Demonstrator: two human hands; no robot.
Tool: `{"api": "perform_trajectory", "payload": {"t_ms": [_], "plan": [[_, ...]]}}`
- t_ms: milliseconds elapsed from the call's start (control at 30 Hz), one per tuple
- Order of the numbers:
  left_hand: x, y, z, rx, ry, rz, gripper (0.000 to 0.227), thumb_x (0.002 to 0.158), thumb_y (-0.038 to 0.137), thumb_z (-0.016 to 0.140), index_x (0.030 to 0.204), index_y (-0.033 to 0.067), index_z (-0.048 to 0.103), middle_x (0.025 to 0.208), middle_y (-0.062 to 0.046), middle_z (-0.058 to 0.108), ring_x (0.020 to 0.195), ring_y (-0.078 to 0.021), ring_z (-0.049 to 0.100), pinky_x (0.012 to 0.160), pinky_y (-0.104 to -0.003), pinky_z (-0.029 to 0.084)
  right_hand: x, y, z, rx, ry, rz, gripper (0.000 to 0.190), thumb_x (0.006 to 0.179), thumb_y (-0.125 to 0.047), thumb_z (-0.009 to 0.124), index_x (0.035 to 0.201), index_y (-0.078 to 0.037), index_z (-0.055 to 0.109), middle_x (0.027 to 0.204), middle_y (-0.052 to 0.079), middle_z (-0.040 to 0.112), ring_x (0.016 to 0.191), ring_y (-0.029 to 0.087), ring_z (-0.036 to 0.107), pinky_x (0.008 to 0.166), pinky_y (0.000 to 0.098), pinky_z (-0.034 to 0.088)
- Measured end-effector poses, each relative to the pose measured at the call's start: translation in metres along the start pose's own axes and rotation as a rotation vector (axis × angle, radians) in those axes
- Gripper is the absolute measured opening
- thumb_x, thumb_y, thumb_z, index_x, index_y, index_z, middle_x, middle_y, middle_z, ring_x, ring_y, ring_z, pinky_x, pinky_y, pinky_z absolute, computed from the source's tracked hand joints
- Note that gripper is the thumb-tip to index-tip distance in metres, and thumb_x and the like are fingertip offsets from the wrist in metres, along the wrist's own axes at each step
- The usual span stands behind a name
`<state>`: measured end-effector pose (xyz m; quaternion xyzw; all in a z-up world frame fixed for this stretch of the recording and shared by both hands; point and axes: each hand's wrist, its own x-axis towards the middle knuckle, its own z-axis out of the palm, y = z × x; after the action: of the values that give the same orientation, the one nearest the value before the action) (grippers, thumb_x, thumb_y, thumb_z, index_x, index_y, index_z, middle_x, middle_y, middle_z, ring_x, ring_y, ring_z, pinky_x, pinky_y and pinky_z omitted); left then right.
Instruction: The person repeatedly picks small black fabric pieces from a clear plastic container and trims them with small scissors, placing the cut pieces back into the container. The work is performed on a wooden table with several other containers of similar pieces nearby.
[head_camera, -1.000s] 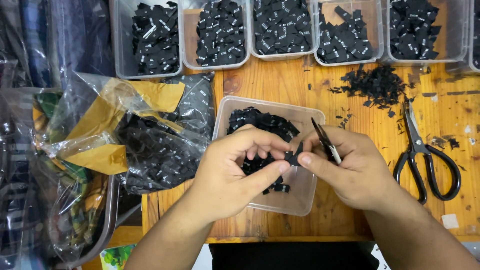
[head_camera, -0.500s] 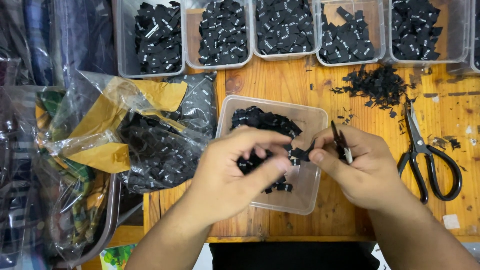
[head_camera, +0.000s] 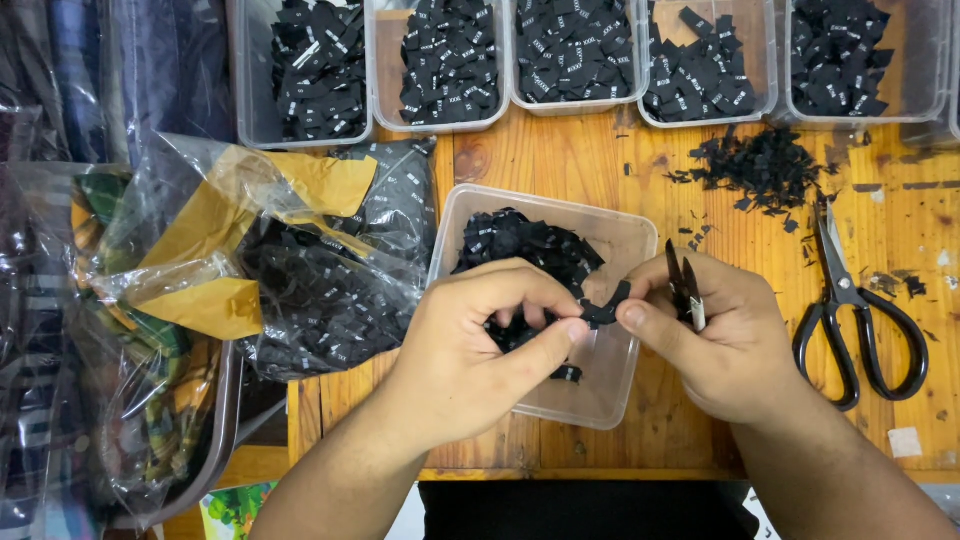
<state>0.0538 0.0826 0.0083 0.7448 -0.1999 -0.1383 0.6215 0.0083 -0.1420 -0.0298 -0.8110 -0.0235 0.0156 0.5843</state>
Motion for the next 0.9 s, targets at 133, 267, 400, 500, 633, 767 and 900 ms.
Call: {"api": "perform_trajectory", "payload": {"t_ms": [133, 267, 400, 500, 633, 767, 900], "plan": [[0.0, -0.002, 0.0, -0.021, 0.027, 0.029, 0.011, 0.086, 0.002, 0.073, 0.087, 0.0119, 0.069, 0.092, -0.001, 0.074, 0.08, -0.0099, 0.065, 0.069, -0.023, 0.051, -0.001, 0.006, -0.001, 0.091, 0.027, -0.014, 0.009, 0.093, -0.018, 0.069, 0.09, -0.01, 0.067, 0.071, -0.004, 0.061, 0.06, 0.006, 0.049, 0.058, 0.0209, 0.04], [-0.002, -0.007, 0.0, -0.197, 0.002, -0.109, 0.008, 0.09, 0.0, 0.071, 0.091, 0.0079, 0.069, 0.09, -0.002, 0.073, 0.074, -0.0068, 0.064, 0.068, -0.021, 0.057, 0.0, 0.008, -0.001, 0.262, 0.043, -0.016, 0.01, 0.094, -0.013, 0.066, 0.09, -0.005, 0.063, 0.061, 0.001, 0.054, 0.052, 0.009, 0.048, 0.049, 0.0226, 0.04], [0.002, 0.002, -0.008, 0.015, -0.064, -0.173, 0.018, 0.087, 0.006, 0.068, 0.102, 0.0137, 0.073, 0.092, 0.001, 0.076, 0.077, -0.0081, 0.068, 0.072, -0.023, 0.059, 0.001, 0.01, -0.003, 0.361, -0.015, -0.043, 0.008, 0.095, -0.012, 0.066, 0.091, -0.006, 0.064, 0.061, -0.001, 0.053, 0.05, 0.007, 0.047, 0.047, 0.0207, 0.04], [0.001, 0.003, -0.004, 0.065, -0.029, 0.004, 0.035, 0.092, 0.006, 0.063, 0.126, 0.0103, 0.064, 0.116, -0.006, 0.072, 0.086, -0.0108, 0.069, 0.075, -0.023, 0.058, -0.001, 0.006, -0.008, 0.019, -0.104, -0.031, 0.012, 0.091, -0.025, 0.07, 0.085, -0.015, 0.068, 0.061, -0.008, 0.05, 0.052, 0.006, 0.042, 0.051, 0.0219, 0.037], [-0.004, -0.002, 0.004, -0.29, -0.083, -0.013, 0.031, 0.095, 0.005, 0.07, 0.126, 0.0031, 0.065, 0.111, -0.011, 0.072, 0.092, -0.0144, 0.072, 0.085, -0.025, 0.062, -0.002, 0.003, -0.009, -0.07, -0.146, 0.076, 0.008, 0.087, -0.02, 0.075, 0.082, -0.016, 0.07, 0.056, -0.007, 0.045, 0.052, 0.008, 0.041, 0.051, 0.0242, 0.036], [-0.007, -0.008, 0.011, -0.326, -0.088, -0.006, 0.026, 0.097, 0.002, 0.069, 0.123, 0.0053, 0.069, 0.111, -0.009, 0.072, 0.1, -0.0141, 0.071, 0.092, -0.025, 0.061, -0.002, 0.0, -0.009, -0.163, -0.198, 0.061, 0.009, 0.086, -0.024, 0.075, 0.084, -0.017, 0.07, 0.054, -0.008, 0.044, 0.049, 0.008, 0.041, 0.05, 0.0246, 0.039], [-0.008, -0.008, 0.018, -0.401, -0.062, 0.007, 0.024, 0.1, -0.002, 0.064, 0.121, 0.0065, 0.07, 0.117, -0.012, 0.07, 0.105, -0.0162, 0.071, 0.098, -0.025, 0.06, -0.002, 0.002, -0.01, -0.209, -0.162, 0.069, 0.018, 0.086, -0.033, 0.074, 0.096, -0.017, 0.077, 0.057, -0.007, 0.054, 0.053, 0.008, 0.05, 0.053, 0.0242, 0.044]]}}
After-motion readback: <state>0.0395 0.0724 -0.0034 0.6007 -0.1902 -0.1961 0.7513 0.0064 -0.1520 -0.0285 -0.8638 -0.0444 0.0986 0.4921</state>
